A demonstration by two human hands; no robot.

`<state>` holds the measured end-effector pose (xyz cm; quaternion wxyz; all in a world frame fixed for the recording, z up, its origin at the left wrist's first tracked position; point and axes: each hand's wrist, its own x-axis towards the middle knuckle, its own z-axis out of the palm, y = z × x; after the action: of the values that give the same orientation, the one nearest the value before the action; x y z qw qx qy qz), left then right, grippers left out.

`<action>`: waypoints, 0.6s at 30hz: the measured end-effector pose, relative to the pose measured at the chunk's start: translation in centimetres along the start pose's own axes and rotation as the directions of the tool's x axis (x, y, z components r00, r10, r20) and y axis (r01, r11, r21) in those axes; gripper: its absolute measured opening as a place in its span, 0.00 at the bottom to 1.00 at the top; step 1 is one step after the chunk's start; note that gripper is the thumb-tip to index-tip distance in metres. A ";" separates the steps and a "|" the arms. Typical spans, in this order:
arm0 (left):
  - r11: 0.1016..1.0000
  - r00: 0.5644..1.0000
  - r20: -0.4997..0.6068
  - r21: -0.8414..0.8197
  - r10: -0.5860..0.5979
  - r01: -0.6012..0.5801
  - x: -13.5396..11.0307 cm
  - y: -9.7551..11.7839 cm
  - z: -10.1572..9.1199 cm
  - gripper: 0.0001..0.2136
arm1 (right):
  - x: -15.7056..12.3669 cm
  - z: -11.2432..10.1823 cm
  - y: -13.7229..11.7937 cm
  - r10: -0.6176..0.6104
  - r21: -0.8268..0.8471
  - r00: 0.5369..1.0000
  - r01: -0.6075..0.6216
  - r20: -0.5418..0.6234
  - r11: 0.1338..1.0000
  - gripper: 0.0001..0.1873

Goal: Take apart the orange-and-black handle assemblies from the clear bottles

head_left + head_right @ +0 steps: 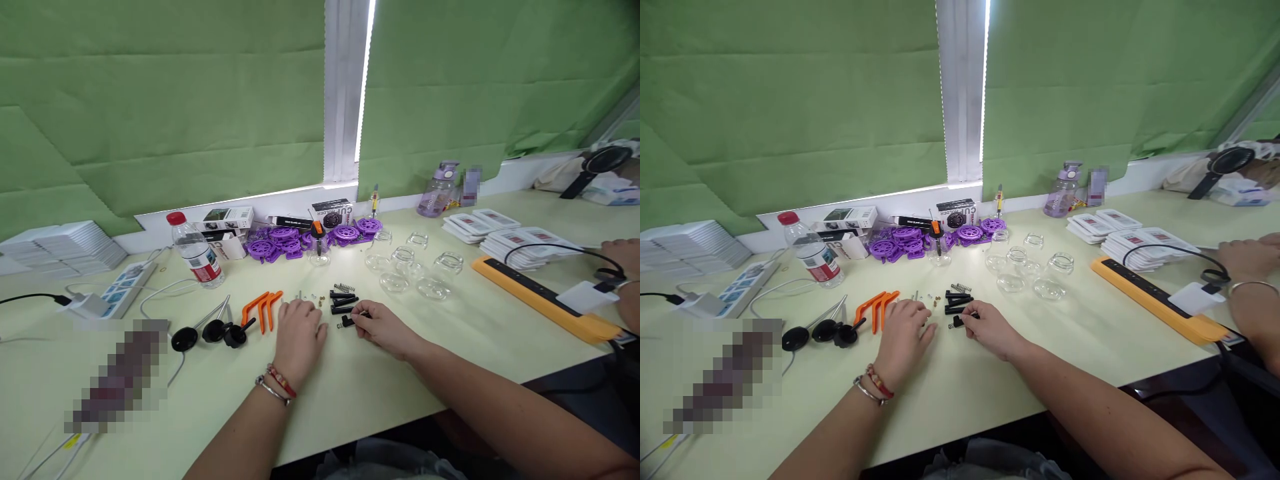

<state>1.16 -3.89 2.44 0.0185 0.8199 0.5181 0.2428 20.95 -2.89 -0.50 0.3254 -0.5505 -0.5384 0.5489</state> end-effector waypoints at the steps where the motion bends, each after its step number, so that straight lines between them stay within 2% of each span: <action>1: 0.997 0.997 0.037 0.036 0.064 -0.066 0.0 0.7 0.2 0.04 | 0.0 0.1 -0.1 -0.004 0.011 1.000 0.004 0.000 1.000 0.11; 4: 0.980 0.984 0.107 0.119 0.145 -0.158 0.1 2.0 1.1 0.07 | -0.1 0.3 -0.3 -0.012 0.029 1.000 0.012 0.004 1.000 0.10; 8: 0.978 0.983 0.141 0.161 0.114 -0.136 0.3 2.1 2.4 0.11 | -0.4 0.4 -0.5 0.000 0.018 1.000 0.000 0.015 1.000 0.09; 11: 0.975 0.983 0.145 0.175 0.112 -0.136 0.2 1.7 2.6 0.11 | -0.5 0.1 -0.5 -0.011 -0.017 1.000 0.011 -0.012 1.000 0.09; 15: 0.962 0.985 0.137 0.235 0.107 -0.138 0.0 1.2 1.9 0.11 | -0.4 -0.7 -0.1 -0.075 -0.192 0.996 0.063 -0.054 0.979 0.10; 18: 0.956 0.985 0.151 0.269 0.078 -0.117 -0.1 0.7 1.5 0.12 | -0.2 -1.1 0.2 -0.172 -0.387 0.983 0.137 -0.058 0.912 0.09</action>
<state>2.36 -3.95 1.33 -0.0727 0.8540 0.5031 0.1109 22.12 -2.88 -0.37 0.2788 -0.5832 -0.6612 0.3807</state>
